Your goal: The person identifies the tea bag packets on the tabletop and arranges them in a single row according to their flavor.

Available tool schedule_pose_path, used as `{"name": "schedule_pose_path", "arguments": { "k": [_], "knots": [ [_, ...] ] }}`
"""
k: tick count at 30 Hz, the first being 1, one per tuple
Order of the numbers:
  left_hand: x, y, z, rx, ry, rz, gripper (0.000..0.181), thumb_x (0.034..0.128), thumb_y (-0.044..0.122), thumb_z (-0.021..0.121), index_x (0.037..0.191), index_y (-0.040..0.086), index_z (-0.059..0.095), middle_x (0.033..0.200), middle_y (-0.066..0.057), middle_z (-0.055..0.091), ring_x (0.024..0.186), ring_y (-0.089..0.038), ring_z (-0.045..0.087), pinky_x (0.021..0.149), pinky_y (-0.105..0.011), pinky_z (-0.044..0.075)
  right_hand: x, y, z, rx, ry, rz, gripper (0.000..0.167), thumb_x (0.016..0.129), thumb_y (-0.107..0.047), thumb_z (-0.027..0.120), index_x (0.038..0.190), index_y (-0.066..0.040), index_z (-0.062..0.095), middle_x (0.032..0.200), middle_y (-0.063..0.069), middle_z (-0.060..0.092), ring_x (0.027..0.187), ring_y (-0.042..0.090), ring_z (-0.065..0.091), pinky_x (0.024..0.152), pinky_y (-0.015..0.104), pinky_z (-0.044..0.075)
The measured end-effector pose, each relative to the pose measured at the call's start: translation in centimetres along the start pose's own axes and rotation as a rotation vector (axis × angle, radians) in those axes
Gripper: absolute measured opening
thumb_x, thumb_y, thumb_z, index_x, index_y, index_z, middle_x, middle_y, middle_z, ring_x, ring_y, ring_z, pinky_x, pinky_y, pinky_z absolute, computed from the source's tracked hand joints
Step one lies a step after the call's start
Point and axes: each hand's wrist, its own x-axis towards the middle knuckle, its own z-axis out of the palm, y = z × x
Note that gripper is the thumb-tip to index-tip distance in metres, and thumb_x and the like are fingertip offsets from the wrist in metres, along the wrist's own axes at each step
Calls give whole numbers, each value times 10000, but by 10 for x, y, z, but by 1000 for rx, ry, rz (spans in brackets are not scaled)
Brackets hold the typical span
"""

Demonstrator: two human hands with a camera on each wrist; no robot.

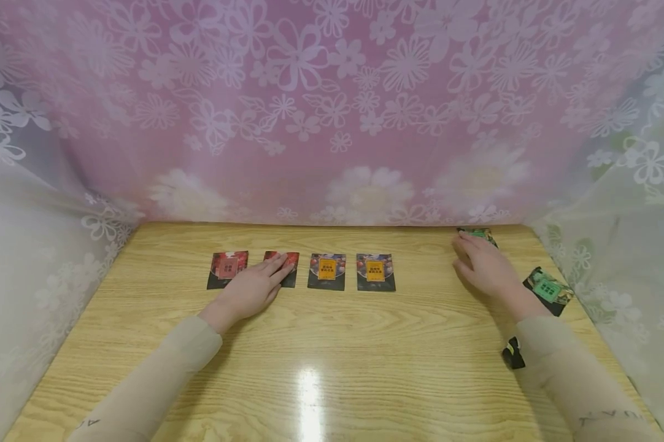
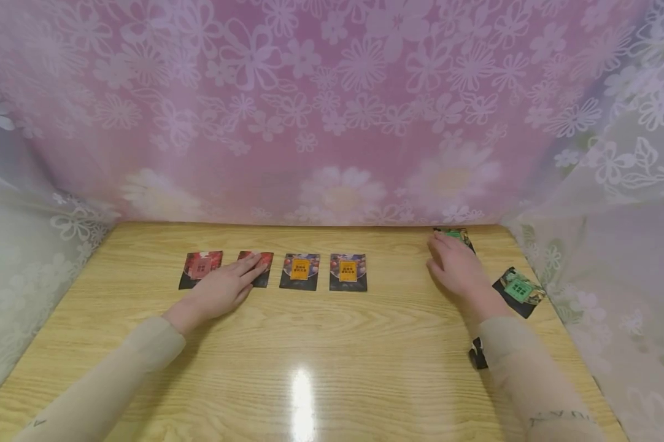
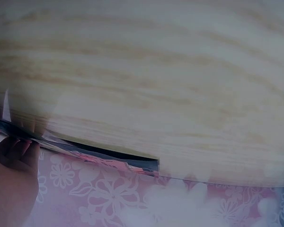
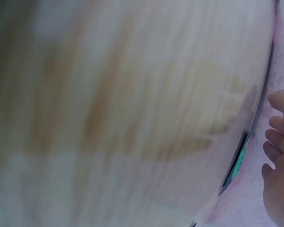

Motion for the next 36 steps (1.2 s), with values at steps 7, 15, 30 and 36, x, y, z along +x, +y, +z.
{"name": "schedule_pose_path", "arguments": {
  "k": [7,15,30,36],
  "knots": [
    [1,-1,2,10,2,9,543,1115,244,551,1635,132,443,1706,-150,394,1517,-360,488,1174,-531,506,0,19,-5,-28,-92,91,625,1106,-243,554,1594,105,376,1657,368,305,1513,588,298,1256,711,251],
    [1,-2,4,6,-10,6,545,1123,247,536,1647,148,421,1717,-142,372,1521,-349,484,1176,-525,507,0,33,-5,-104,-158,135,613,1113,-207,492,1620,94,326,1682,362,255,1527,584,270,1266,701,238],
    [2,-2,4,11,4,13,541,1123,256,538,1641,143,433,1713,-142,381,1509,-343,502,1170,-516,514,0,38,-4,-94,-196,100,630,1124,-235,489,1640,74,299,1690,368,221,1550,577,226,1271,702,220],
    [2,-3,5,15,5,10,541,1120,256,549,1636,134,442,1707,-146,391,1508,-343,503,1176,-512,509,-2,34,-1,-59,-199,106,636,1120,-229,489,1650,60,287,1690,372,210,1539,600,209,1258,725,222]
  ]
}}
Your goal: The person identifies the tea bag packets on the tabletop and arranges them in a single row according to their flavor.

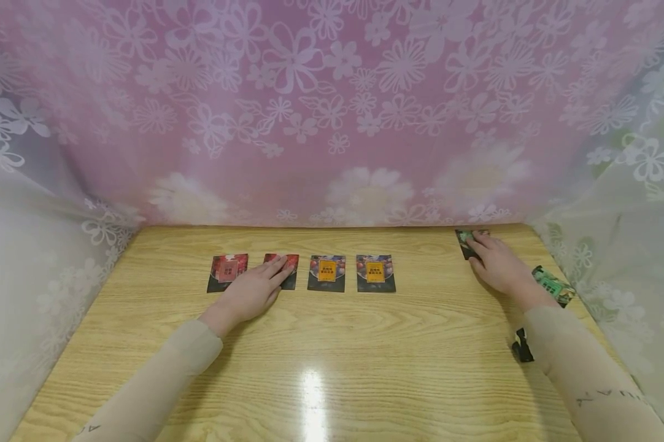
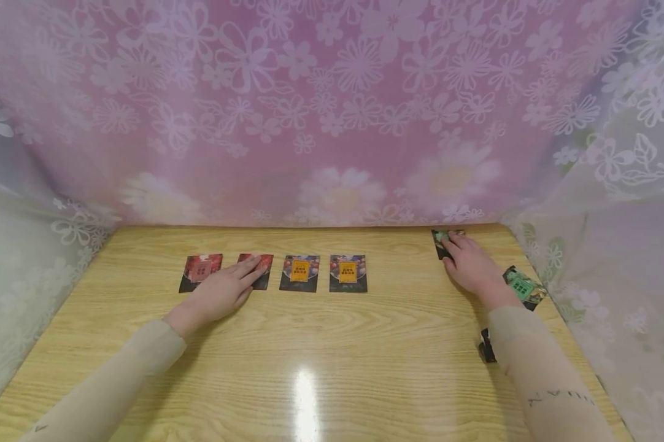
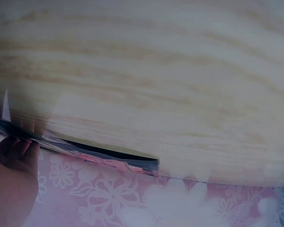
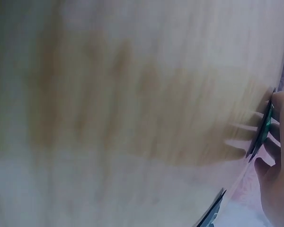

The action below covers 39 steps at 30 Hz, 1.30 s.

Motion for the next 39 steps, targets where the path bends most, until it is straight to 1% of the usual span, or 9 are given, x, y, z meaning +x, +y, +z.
{"name": "schedule_pose_path", "arguments": {
  "k": [6,10,16,20,26,31,39],
  "knots": [
    [0,1,0,-2,-2,-2,541,1121,253,543,1639,140,436,1711,-143,385,1521,-337,488,1183,-512,502,-5,-11,-1,-33,21,-28,605,1124,-227,498,1627,69,340,1677,363,258,1524,597,256,1249,721,265],
    [-1,2,-2,-1,-3,-5,540,1118,250,548,1637,140,441,1708,-143,390,1522,-336,487,1185,-513,501,-7,-15,2,-40,21,-33,602,1129,-240,487,1630,61,341,1683,350,261,1533,588,249,1251,719,265],
    [-1,2,-2,-8,-15,-10,540,1124,252,536,1642,144,430,1715,-138,379,1530,-331,476,1197,-509,490,-8,-21,8,-66,68,-81,589,1115,-232,518,1608,63,391,1663,350,315,1509,580,316,1239,709,302],
    [0,2,-2,-9,-17,-12,542,1123,252,541,1642,142,431,1715,-139,378,1520,-339,487,1181,-514,504,-11,-32,8,-60,87,-114,581,1106,-226,540,1599,55,416,1660,339,339,1502,582,338,1231,704,328],
    [-1,2,-2,4,0,0,544,1111,236,564,1631,126,450,1708,-159,386,1505,-350,505,1164,-519,518,-16,-45,7,-60,87,-130,578,1101,-234,556,1607,17,429,1675,301,352,1513,563,349,1242,689,328],
    [-1,2,-2,-5,0,-6,537,1115,244,557,1629,131,455,1710,-154,384,1506,-344,505,1160,-519,521,-17,-56,7,-65,89,-159,566,1095,-220,574,1587,30,453,1658,310,373,1497,571,368,1245,690,322],
    [-1,2,-2,-17,-7,-10,538,1117,242,553,1633,131,448,1711,-152,382,1505,-351,505,1159,-525,520,-20,-73,6,-43,102,-190,554,1086,-221,604,1573,16,485,1641,290,418,1481,554,405,1206,681,390]
  ]
}}
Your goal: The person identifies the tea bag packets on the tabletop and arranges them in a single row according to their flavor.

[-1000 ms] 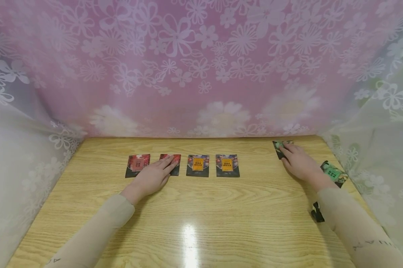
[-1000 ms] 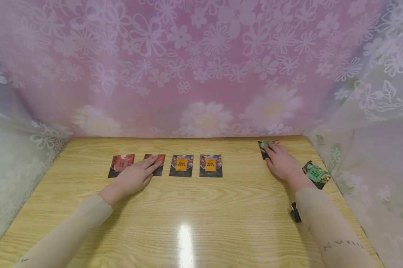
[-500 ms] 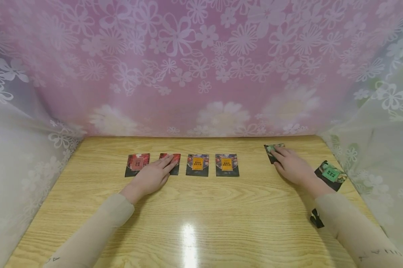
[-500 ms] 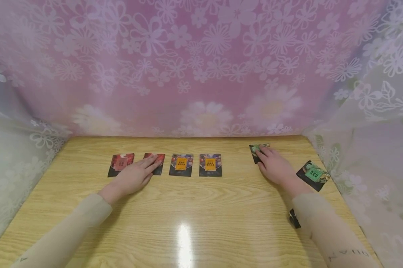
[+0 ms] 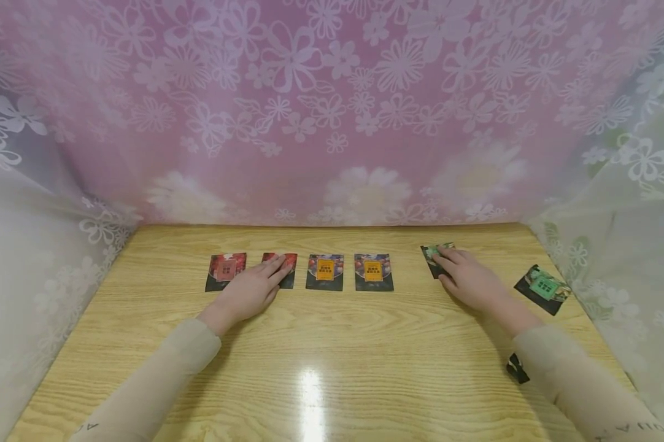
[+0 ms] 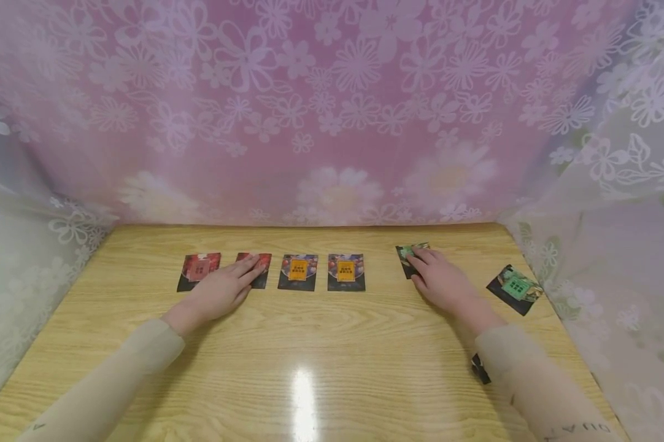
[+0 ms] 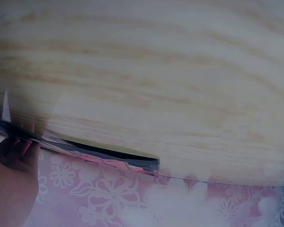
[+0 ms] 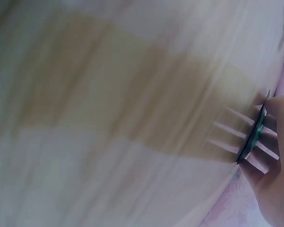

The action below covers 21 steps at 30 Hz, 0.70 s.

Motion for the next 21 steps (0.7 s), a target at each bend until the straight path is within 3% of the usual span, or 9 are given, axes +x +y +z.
{"name": "schedule_pose_path", "arguments": {
  "k": [21],
  "knots": [
    [1,-2,0,5,-2,0,536,1120,255,544,1634,139,447,1711,-137,388,1505,-345,506,1167,-523,514,-1,-40,4,86,38,-17,545,1063,-210,654,1554,-11,528,1631,247,459,1472,484,454,1193,644,431]
  ]
}}
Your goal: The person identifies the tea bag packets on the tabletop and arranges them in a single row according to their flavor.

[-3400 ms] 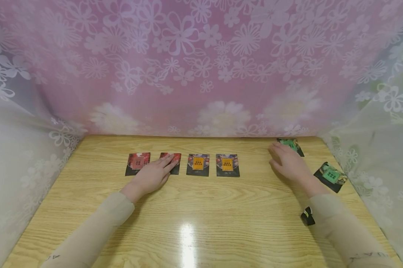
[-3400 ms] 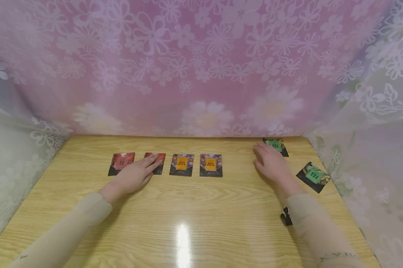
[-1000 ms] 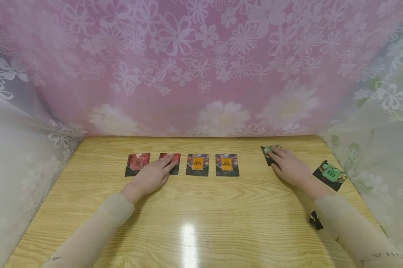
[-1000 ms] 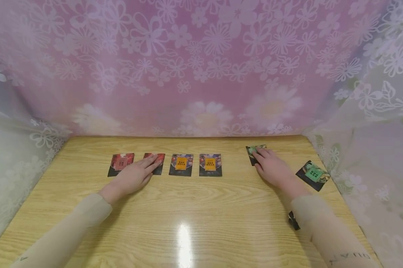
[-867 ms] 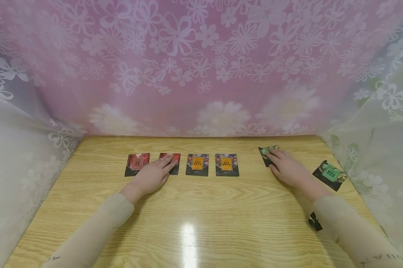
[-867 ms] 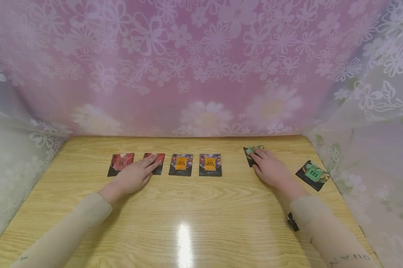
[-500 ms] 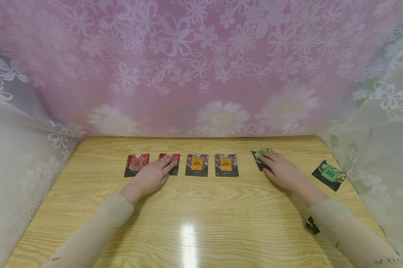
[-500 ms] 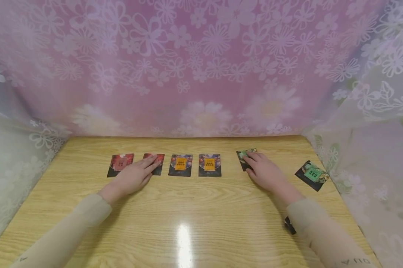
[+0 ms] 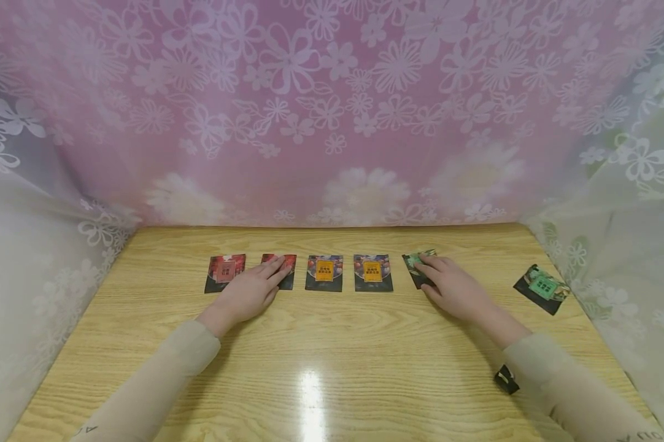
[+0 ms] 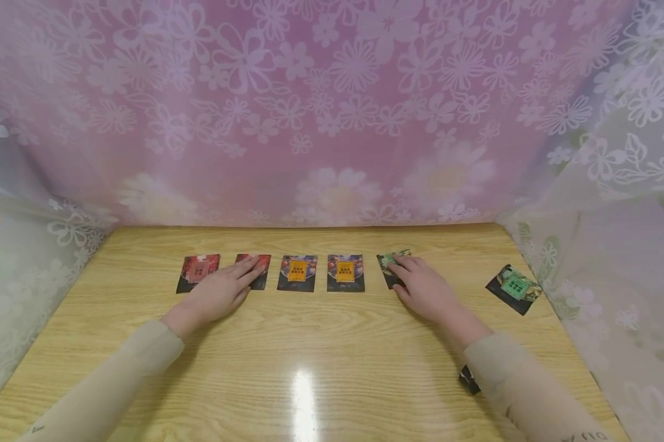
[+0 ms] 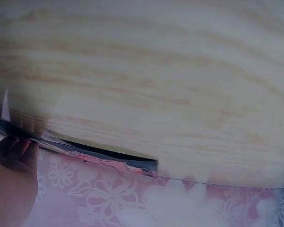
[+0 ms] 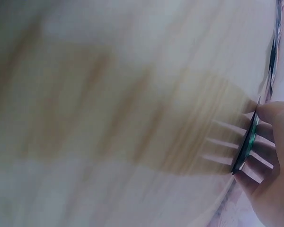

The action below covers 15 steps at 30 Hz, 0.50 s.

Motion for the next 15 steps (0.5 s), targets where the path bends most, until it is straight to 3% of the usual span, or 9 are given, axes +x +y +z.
{"name": "schedule_pose_path", "arguments": {
  "k": [15],
  "knots": [
    [0,-1,-1,-29,0,-11,532,1115,252,552,1631,160,457,1709,-121,397,1514,-339,496,1133,-535,539,2,-23,7,-14,26,87,545,1055,-200,662,1541,11,533,1619,261,469,1467,478,462,1193,626,441]
  ]
}}
